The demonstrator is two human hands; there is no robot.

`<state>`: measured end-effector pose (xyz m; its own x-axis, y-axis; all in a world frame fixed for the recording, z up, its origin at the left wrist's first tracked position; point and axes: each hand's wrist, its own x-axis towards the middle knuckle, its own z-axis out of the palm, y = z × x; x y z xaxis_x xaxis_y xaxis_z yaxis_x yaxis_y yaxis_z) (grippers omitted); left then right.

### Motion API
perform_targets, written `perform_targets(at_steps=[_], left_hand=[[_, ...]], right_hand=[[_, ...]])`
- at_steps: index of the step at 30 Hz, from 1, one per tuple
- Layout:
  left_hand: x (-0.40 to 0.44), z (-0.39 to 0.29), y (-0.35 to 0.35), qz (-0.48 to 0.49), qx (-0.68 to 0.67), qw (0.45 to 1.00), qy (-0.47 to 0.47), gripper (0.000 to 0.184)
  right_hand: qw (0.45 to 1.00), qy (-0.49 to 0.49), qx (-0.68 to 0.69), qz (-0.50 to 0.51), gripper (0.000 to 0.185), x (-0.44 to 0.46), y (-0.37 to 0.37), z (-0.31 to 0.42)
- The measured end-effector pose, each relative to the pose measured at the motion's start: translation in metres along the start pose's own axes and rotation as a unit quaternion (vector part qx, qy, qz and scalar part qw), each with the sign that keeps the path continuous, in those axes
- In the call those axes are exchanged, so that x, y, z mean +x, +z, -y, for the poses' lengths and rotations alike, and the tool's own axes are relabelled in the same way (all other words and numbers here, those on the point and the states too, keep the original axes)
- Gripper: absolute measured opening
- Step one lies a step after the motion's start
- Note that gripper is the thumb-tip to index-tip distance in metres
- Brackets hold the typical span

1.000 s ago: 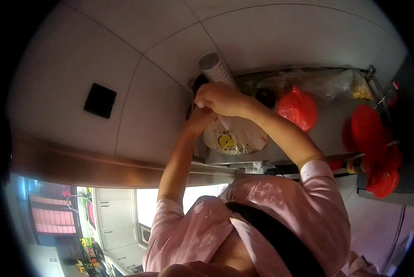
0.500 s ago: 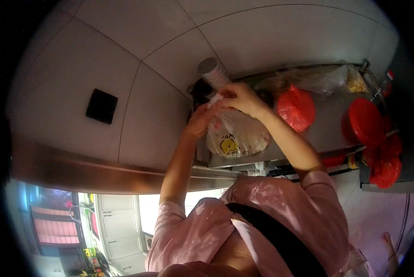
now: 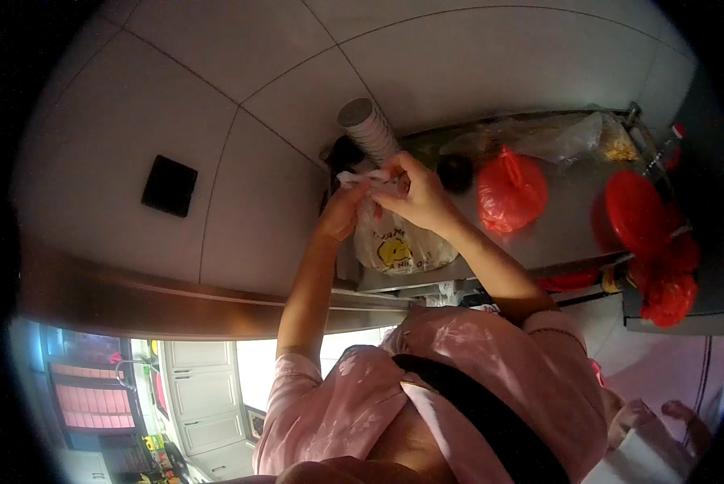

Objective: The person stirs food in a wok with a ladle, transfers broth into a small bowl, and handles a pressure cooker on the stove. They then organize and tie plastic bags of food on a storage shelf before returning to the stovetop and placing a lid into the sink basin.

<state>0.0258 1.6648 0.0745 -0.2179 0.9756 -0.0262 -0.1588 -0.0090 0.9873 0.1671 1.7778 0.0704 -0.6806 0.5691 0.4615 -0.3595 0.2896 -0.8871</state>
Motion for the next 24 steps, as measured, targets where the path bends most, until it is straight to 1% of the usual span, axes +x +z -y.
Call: perform_targets(at_steps=[1, 2, 3, 4, 6, 7, 8, 9, 10, 11, 12, 13, 14, 15, 18, 19, 20, 21, 22, 24], left_hand=[[0.0, 0.0, 0.001, 0.0, 0.0, 1.0, 0.0, 0.039], [0.0, 0.001, 0.002, -0.025, 0.008, 0.999, -0.02, 0.041], [0.0, 0.0, 0.003, -0.051, 0.017, 0.998, -0.041, 0.043], [0.002, -0.001, 0.003, -0.049, 0.017, 0.998, -0.042, 0.043], [0.004, -0.005, 0.003, -0.083, 0.044, 0.993, -0.068, 0.046], [0.005, -0.003, 0.0, -0.083, 0.045, 0.993, -0.068, 0.046], [0.007, 0.003, -0.005, -0.074, 0.006, 0.996, -0.05, 0.046], [0.007, 0.003, -0.005, -0.065, -0.033, 0.997, -0.032, 0.046], [0.006, 0.005, -0.004, -0.065, -0.034, 0.997, -0.033, 0.046], [0.005, 0.006, -0.004, -0.072, -0.062, 0.995, -0.036, 0.045], [0.004, 0.006, -0.003, -0.079, -0.089, 0.992, -0.039, 0.043], [0.005, 0.009, -0.007, -0.078, -0.089, 0.992, -0.041, 0.043], [0.007, 0.014, -0.014, -0.05, -0.102, 0.993, -0.037, 0.044], [0.007, 0.013, -0.015, -0.022, -0.115, 0.993, -0.034, 0.045], [0.007, 0.013, -0.018, -0.023, -0.13, 0.99, -0.043, 0.043], [0.006, 0.012, -0.019, -0.023, -0.13, 0.99, -0.044, 0.043], [0.005, 0.011, -0.019, -0.035, -0.174, 0.983, -0.044, 0.041], [0.004, 0.011, -0.02, -0.047, -0.216, 0.974, -0.044, 0.04], [0.003, 0.008, -0.018, -0.046, -0.215, 0.975, -0.043, 0.04], [0.0, 0.001, -0.014, -0.07, -0.18, 0.979, -0.069, 0.04]], right_hand=[[1.0, -0.002, -0.025, 0.007, 0.019, 0.002, -0.001, 0.004], [0.999, -0.004, -0.049, 0.013, 0.02, 0.003, -0.003, 0.006], [0.999, -0.004, -0.05, 0.011, 0.02, 0.006, -0.005, 0.001], [0.998, -0.009, -0.068, 0.014, 0.02, 0.008, -0.006, -0.008], [0.996, -0.013, -0.085, 0.017, 0.02, 0.008, -0.005, -0.018], [1.0, 0.003, -0.025, 0.001, 0.018, 0.008, -0.003, -0.021], [0.999, 0.02, 0.034, -0.015, 0.017, 0.007, -0.003, -0.023], [0.999, 0.021, 0.035, -0.015, 0.017, 0.007, -0.005, -0.02], [0.989, 0.091, 0.117, -0.007, 0.014, 0.006, -0.009, -0.014], [0.967, 0.16, 0.199, 0.0, 0.012, 0.005, -0.011, -0.011], [0.967, 0.16, 0.199, -0.001, 0.012, 0.003, -0.011, -0.011], [0.956, 0.166, 0.241, -0.006, 0.01, 0.002, -0.012, -0.011], [0.944, 0.171, 0.281, -0.01, 0.009, 0.001, -0.012, -0.011], [0.944, 0.171, 0.281, -0.011, 0.009, -0.002, -0.011, -0.011], [0.94, 0.147, 0.308, -0.003, 0.009, -0.015, -0.004, -0.008], [0.963, 0.136, 0.231, 0.033, 0.01, -0.023, -0.001, -0.005], [0.978, 0.124, 0.152, 0.068, 0.01, -0.031, 0.001, -0.001], [0.987, 0.083, 0.109, 0.079, 0.012, -0.041, 0.009, -0.012], [0.995, 0.042, -0.011, 0.089, 0.013, -0.05, 0.011, -0.017], [0.99, 0.037, -0.088, 0.104, 0.027, -0.063, 0.018, -0.029]])
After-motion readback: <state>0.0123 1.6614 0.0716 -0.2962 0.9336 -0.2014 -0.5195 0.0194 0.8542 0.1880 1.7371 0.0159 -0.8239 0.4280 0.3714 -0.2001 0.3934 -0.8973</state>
